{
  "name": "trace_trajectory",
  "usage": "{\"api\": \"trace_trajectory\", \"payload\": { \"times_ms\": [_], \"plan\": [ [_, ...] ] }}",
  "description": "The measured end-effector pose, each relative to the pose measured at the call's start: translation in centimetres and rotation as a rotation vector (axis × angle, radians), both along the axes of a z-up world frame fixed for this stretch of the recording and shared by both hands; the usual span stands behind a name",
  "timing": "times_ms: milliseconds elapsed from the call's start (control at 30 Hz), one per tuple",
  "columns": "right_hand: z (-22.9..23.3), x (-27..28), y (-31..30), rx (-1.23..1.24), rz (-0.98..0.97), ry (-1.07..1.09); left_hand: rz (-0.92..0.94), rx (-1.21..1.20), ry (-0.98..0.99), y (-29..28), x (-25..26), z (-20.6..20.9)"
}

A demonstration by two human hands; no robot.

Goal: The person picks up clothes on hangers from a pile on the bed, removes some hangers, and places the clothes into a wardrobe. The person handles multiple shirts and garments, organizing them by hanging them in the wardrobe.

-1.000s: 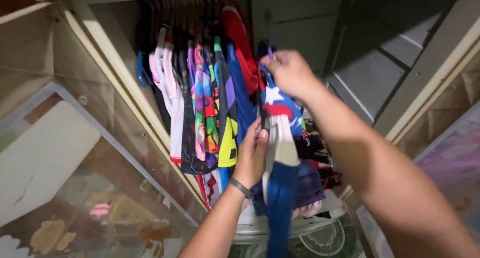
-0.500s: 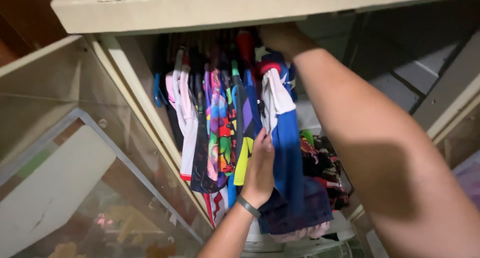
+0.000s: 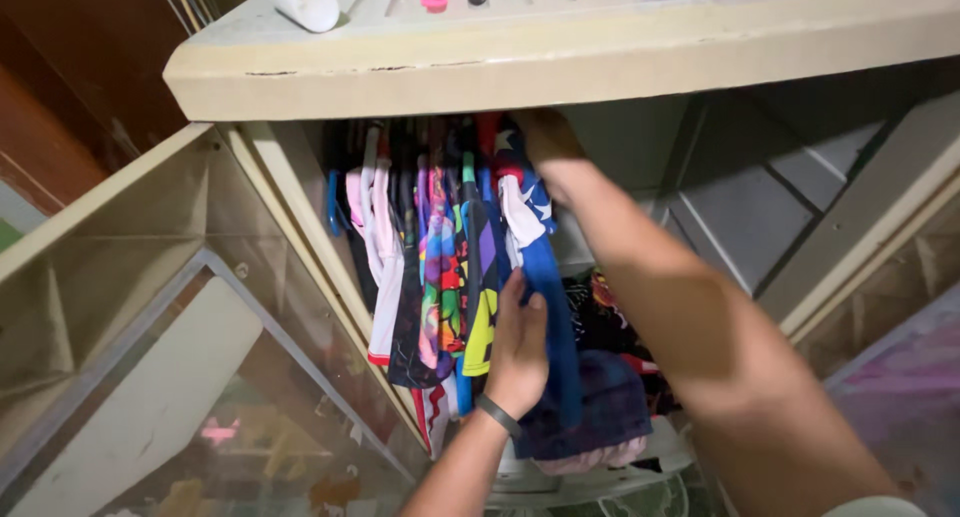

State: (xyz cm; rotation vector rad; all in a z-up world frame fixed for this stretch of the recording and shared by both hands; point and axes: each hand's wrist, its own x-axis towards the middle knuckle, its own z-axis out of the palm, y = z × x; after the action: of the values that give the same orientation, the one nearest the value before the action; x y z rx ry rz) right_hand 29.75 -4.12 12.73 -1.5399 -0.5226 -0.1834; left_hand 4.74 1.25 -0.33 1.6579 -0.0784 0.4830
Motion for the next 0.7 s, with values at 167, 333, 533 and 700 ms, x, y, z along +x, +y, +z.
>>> {"api": "trace_trajectory", "payload": {
  "times_ms": [167, 333, 533, 700],
  "plan": [
    [-6.0, -4.8, -4.1, 0.069, -0.072, 0.046, 0.017, -0.008, -0.072, -0.1, -1.5, -1.7],
    [-13.8, -15.1, -10.7, 0.032, -0.092, 0.415, -0.283, -0.251, 0.22, 1.6, -3.5, -7.8],
    [-26.3, -32.2, -20.8, 0.365, -0.272, 0.703, -0.46, -0.352, 0.465, 1.3, -7.4, -13.2],
    [-32.4, -47.9, -27.6, 0.262, -0.598, 0.81, -0.574, -0.305, 0.491, -0.7, -12.6, -14.2]
  ]
}}
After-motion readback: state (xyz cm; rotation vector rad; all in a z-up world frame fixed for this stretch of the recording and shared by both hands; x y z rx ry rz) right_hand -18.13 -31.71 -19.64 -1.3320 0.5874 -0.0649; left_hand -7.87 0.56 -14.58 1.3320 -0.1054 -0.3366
